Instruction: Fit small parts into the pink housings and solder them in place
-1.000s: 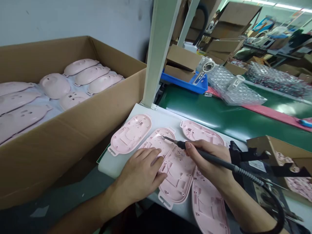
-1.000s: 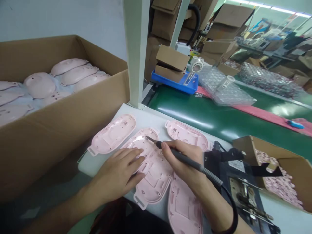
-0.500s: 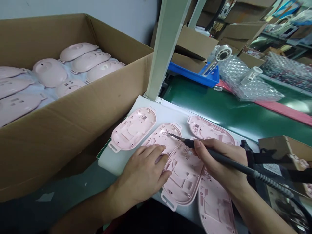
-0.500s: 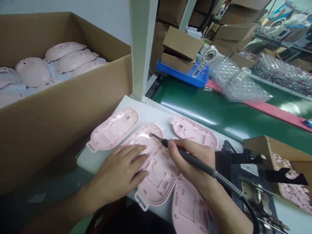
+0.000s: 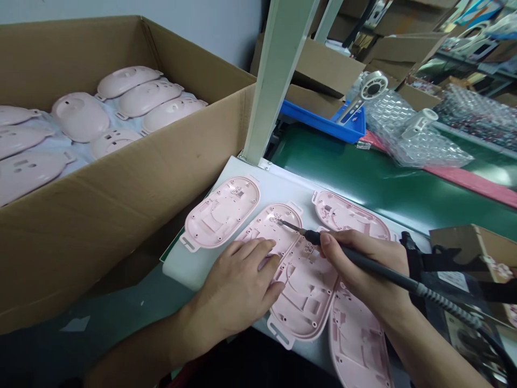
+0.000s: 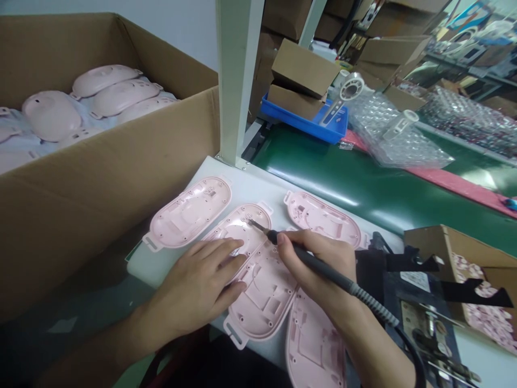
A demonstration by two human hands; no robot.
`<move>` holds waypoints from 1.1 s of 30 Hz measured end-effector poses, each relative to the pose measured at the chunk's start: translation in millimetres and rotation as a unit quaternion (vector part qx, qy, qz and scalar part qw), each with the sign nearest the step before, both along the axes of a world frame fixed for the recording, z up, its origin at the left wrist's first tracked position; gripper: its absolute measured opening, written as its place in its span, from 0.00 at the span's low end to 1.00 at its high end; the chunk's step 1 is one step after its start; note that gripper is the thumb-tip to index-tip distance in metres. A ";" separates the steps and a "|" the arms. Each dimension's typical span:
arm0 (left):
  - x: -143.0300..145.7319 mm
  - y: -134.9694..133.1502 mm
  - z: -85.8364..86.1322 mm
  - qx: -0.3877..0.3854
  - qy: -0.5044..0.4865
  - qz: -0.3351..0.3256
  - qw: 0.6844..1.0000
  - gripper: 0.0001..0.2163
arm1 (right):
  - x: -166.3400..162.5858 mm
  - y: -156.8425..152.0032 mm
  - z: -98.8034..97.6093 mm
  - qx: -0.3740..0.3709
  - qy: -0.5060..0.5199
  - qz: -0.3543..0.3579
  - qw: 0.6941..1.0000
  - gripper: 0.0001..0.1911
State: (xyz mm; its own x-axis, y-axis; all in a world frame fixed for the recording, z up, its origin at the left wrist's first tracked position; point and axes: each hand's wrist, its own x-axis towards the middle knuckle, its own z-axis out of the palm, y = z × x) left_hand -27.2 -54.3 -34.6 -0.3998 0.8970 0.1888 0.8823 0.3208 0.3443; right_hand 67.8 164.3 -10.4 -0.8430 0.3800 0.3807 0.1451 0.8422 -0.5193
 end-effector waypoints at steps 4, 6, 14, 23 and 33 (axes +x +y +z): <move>-0.2 0.2 0.4 -0.002 -0.004 0.001 1.000 0.15 | 0.2 0.6 1.3 -0.001 -0.013 -0.002 1.000 0.12; 0.3 0.6 0.7 -0.002 -0.004 0.001 1.000 0.15 | 0.0 1.2 1.8 -0.004 -0.016 0.005 1.000 0.12; 1.0 0.3 1.5 -0.009 0.001 -0.001 1.000 0.16 | -2.0 2.1 3.7 -0.037 -0.031 0.012 0.999 0.12; 1.1 -2.2 5.0 -0.031 0.000 -0.005 1.000 0.17 | -0.4 1.9 1.5 -0.059 -0.009 0.054 0.997 0.11; 8.0 -2.2 10.8 -0.055 -0.003 0.019 0.998 0.16 | -0.2 8.6 -3.1 -0.104 0.027 0.034 0.994 0.14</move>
